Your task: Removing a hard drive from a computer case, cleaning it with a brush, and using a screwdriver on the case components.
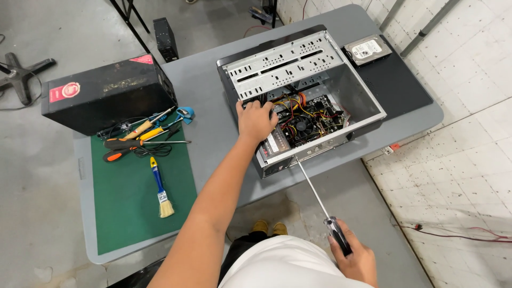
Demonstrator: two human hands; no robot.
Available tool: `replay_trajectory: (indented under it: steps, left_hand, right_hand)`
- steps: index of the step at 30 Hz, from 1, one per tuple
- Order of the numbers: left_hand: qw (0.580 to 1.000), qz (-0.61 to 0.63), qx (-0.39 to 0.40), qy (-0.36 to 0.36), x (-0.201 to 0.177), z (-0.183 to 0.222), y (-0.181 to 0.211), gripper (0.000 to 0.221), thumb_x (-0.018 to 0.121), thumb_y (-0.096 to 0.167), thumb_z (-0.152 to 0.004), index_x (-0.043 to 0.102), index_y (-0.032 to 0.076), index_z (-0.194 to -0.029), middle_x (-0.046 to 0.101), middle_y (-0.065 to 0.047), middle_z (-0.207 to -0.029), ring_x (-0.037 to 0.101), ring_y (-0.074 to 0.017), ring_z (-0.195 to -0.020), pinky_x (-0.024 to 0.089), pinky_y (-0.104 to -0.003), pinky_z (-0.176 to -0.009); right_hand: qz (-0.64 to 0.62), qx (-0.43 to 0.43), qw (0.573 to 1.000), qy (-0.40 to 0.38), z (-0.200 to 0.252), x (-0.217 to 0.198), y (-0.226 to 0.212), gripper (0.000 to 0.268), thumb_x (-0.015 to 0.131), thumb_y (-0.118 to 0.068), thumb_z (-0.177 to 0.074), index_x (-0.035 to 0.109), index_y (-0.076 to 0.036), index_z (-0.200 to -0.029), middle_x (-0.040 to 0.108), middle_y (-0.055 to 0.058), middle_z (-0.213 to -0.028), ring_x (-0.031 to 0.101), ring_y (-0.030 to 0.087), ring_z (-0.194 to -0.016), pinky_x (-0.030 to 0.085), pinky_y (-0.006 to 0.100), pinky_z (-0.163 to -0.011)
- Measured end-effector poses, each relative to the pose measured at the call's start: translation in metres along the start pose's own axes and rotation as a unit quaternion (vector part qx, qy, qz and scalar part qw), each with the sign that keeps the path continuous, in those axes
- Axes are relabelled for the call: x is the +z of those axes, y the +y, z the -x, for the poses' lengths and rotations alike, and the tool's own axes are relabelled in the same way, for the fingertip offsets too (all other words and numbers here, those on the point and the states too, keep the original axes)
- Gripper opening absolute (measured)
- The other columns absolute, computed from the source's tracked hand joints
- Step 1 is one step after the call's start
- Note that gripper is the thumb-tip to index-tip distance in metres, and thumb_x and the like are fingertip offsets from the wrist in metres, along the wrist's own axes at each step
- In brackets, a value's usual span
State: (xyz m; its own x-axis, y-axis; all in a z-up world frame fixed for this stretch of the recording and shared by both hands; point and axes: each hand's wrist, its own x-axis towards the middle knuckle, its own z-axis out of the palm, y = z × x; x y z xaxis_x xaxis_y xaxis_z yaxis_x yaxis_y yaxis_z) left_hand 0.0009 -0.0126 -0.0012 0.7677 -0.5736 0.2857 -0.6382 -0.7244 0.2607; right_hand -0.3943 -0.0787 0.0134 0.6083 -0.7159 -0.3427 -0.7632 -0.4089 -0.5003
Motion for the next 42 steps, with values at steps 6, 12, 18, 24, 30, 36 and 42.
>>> replay_trajectory:
  steps: [6,12,18,24,30,36,42]
  left_hand:
    - [1.0,-0.009,0.006,0.017,0.002,0.0,-0.001,0.033,0.043,0.036,-0.085,0.067,0.018,-0.1,0.06,-0.008,-0.078,0.056,-0.0275,-0.071,0.025,-0.056,-0.097]
    - [1.0,-0.014,0.008,0.021,0.004,0.0,-0.002,0.032,0.044,0.036,-0.085,0.066,0.019,-0.1,0.06,-0.008,-0.079,0.057,-0.028,-0.072,0.026,-0.056,-0.097]
    - [1.0,-0.002,0.01,0.012,0.001,0.001,-0.001,0.034,0.044,0.036,-0.086,0.066,0.018,-0.103,0.06,-0.009,-0.08,0.057,-0.0287,-0.074,0.025,-0.059,-0.098]
    - [1.0,-0.021,-0.003,0.023,-0.001,0.001,0.002,0.031,0.044,0.035,-0.084,0.067,0.017,-0.096,0.062,-0.009,-0.078,0.057,-0.0284,-0.071,0.026,-0.054,-0.093]
    - [0.998,-0.014,0.009,0.063,0.0,0.001,0.002,0.03,0.044,0.033,-0.083,0.067,0.017,-0.093,0.056,-0.007,-0.07,0.052,-0.0272,-0.066,0.028,-0.049,-0.083]
    - [0.997,0.003,-0.007,0.073,0.001,0.001,0.001,0.026,0.045,0.031,-0.083,0.066,0.017,-0.087,0.058,-0.008,-0.07,0.052,-0.0266,-0.066,0.028,-0.045,-0.077]
    - [0.996,0.011,-0.005,0.09,0.001,0.0,0.0,0.024,0.046,0.029,-0.083,0.068,0.019,-0.086,0.059,-0.007,-0.068,0.052,-0.0259,-0.065,0.027,-0.043,-0.073]
  right_hand:
    - [0.0,0.022,1.0,-0.012,-0.001,-0.002,-0.011,0.051,0.061,-0.042,-0.077,0.054,-0.044,-0.127,0.054,0.005,-0.05,0.045,0.018,-0.046,0.047,0.025,-0.055]
    - [0.009,0.006,1.0,-0.027,-0.007,-0.003,-0.009,0.052,0.059,-0.043,-0.077,0.053,-0.042,-0.129,0.056,0.003,-0.05,0.045,0.018,-0.045,0.047,0.026,-0.054]
    - [-0.285,0.01,0.947,-0.151,-0.037,-0.041,-0.002,0.047,0.065,-0.017,-0.079,0.062,-0.011,-0.126,0.047,0.007,-0.041,0.038,0.015,-0.03,0.035,0.027,-0.027]
    - [0.107,0.003,0.994,-0.038,-0.029,-0.051,-0.01,0.041,0.057,-0.049,-0.076,0.061,-0.045,-0.116,0.071,0.001,-0.069,0.064,0.023,-0.062,0.049,0.028,-0.063]
    - [0.127,-0.144,0.959,0.206,-0.017,-0.027,0.001,0.035,0.065,-0.046,-0.075,0.064,-0.041,-0.11,0.068,-0.016,-0.083,0.064,0.008,-0.073,0.05,0.026,-0.059]
    - [-0.46,0.168,0.868,-0.089,-0.015,-0.015,-0.007,0.031,0.061,-0.007,-0.084,0.069,0.01,-0.109,0.04,0.02,-0.053,0.025,0.02,-0.037,0.019,0.028,-0.033]
    - [0.238,-0.246,0.87,0.355,-0.02,-0.021,0.002,0.028,0.065,-0.046,-0.083,0.065,-0.037,-0.11,0.061,-0.013,-0.077,0.055,0.007,-0.062,0.035,0.026,-0.042]
